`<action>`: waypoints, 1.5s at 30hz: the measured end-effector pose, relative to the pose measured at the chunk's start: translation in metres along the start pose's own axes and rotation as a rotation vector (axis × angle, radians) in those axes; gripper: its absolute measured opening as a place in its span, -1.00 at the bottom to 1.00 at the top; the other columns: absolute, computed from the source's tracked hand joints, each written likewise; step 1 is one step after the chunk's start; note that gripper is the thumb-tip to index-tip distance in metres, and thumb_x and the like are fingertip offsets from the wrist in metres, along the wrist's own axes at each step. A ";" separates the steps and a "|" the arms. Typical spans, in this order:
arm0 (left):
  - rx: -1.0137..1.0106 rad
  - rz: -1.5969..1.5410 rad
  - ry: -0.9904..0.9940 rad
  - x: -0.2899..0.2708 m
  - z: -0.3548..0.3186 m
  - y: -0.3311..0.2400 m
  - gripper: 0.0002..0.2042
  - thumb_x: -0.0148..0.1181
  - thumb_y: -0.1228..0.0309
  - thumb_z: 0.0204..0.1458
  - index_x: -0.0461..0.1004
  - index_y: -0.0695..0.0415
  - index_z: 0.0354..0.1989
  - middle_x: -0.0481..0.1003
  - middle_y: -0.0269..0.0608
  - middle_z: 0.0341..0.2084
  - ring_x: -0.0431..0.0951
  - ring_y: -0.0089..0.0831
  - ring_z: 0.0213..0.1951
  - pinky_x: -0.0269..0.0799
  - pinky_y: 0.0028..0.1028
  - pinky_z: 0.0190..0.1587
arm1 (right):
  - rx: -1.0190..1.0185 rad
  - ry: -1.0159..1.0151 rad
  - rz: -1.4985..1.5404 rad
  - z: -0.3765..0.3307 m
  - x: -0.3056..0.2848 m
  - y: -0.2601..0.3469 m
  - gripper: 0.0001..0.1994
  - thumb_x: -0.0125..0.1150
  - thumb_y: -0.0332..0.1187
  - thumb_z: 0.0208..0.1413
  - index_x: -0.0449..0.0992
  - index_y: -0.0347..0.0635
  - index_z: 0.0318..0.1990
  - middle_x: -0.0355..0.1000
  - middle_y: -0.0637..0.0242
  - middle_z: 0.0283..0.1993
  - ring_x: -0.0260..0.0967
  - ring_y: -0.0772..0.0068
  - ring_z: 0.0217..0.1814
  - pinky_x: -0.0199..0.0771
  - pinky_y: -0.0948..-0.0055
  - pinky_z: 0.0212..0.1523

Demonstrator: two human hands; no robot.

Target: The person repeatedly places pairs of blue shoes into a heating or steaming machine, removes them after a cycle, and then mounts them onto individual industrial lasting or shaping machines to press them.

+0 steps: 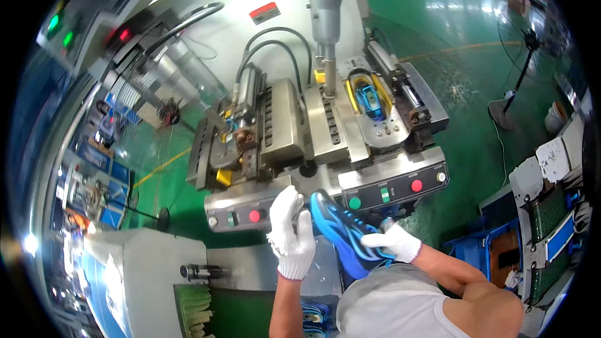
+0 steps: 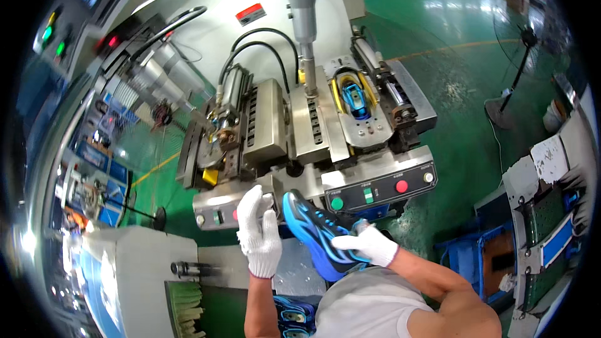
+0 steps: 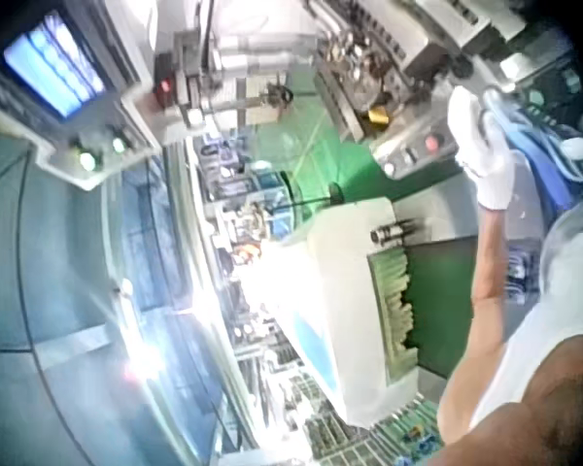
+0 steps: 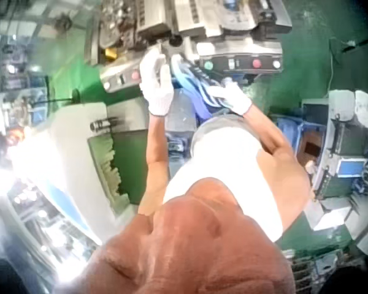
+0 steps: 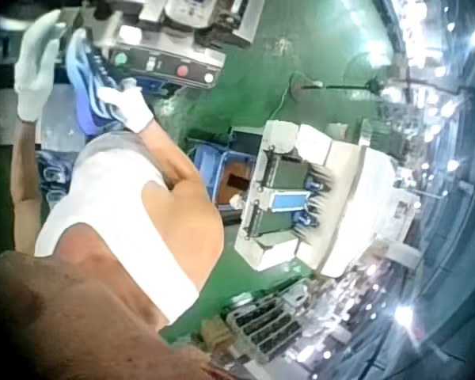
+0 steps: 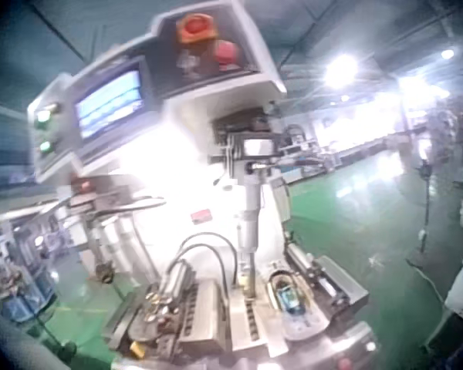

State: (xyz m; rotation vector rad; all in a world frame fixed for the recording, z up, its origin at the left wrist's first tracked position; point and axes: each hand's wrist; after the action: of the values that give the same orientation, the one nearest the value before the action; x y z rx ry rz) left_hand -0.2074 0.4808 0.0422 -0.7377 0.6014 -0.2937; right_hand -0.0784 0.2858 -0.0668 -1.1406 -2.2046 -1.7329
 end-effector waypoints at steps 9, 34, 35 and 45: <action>-0.259 -0.024 0.352 0.269 0.158 0.095 -0.51 0.07 0.31 0.31 0.26 0.26 0.35 0.40 0.12 0.24 0.43 -0.10 0.27 0.33 -0.26 0.31 | -0.309 -0.598 0.467 -0.065 -0.106 0.070 -0.77 0.30 -0.49 0.11 0.52 -0.30 -0.08 0.53 0.38 -0.26 0.48 0.57 -0.35 0.48 0.51 -0.39; -0.673 -0.391 0.252 0.103 0.070 0.093 -0.60 0.23 0.40 0.20 0.38 0.22 0.19 0.47 -0.22 -0.11 0.42 -0.53 -0.06 0.41 -0.48 0.03 | -0.356 -0.529 -0.027 0.113 -0.121 0.221 -0.72 0.41 -0.43 0.11 0.59 -0.37 -0.06 0.61 0.23 -0.16 0.56 0.48 -0.27 0.62 0.41 -0.20; -0.818 -0.190 0.362 0.072 0.052 0.082 -0.65 0.22 0.45 0.17 0.40 0.21 0.11 0.48 -0.26 -0.12 0.42 -0.53 -0.09 0.42 -0.46 -0.02 | -0.465 -0.308 0.064 0.162 -0.144 0.231 -0.75 0.42 -0.44 0.10 0.59 -0.37 -0.11 0.61 0.18 -0.16 0.56 0.46 -0.26 0.63 0.40 -0.21; -1.231 0.385 0.003 -0.021 -0.241 0.064 -0.38 0.24 0.25 0.22 0.24 0.27 0.39 0.39 0.08 0.28 0.37 -0.13 0.31 0.26 -0.28 0.34 | -0.167 -0.790 -1.368 0.383 -0.228 0.209 -0.48 0.23 -0.15 -0.09 0.56 -0.43 -0.06 0.49 -0.24 0.09 0.51 -0.11 0.15 0.49 0.13 0.20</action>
State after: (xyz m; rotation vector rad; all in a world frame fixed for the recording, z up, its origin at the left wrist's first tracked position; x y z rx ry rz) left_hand -0.3675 0.4055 -0.1342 -1.7588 0.9002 0.5026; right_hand 0.3445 0.5247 -0.1493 -0.1334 -3.9580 -1.9669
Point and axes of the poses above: each hand's wrist, its own z-axis towards the middle knuckle, its own x-axis out of the palm, y = z × x
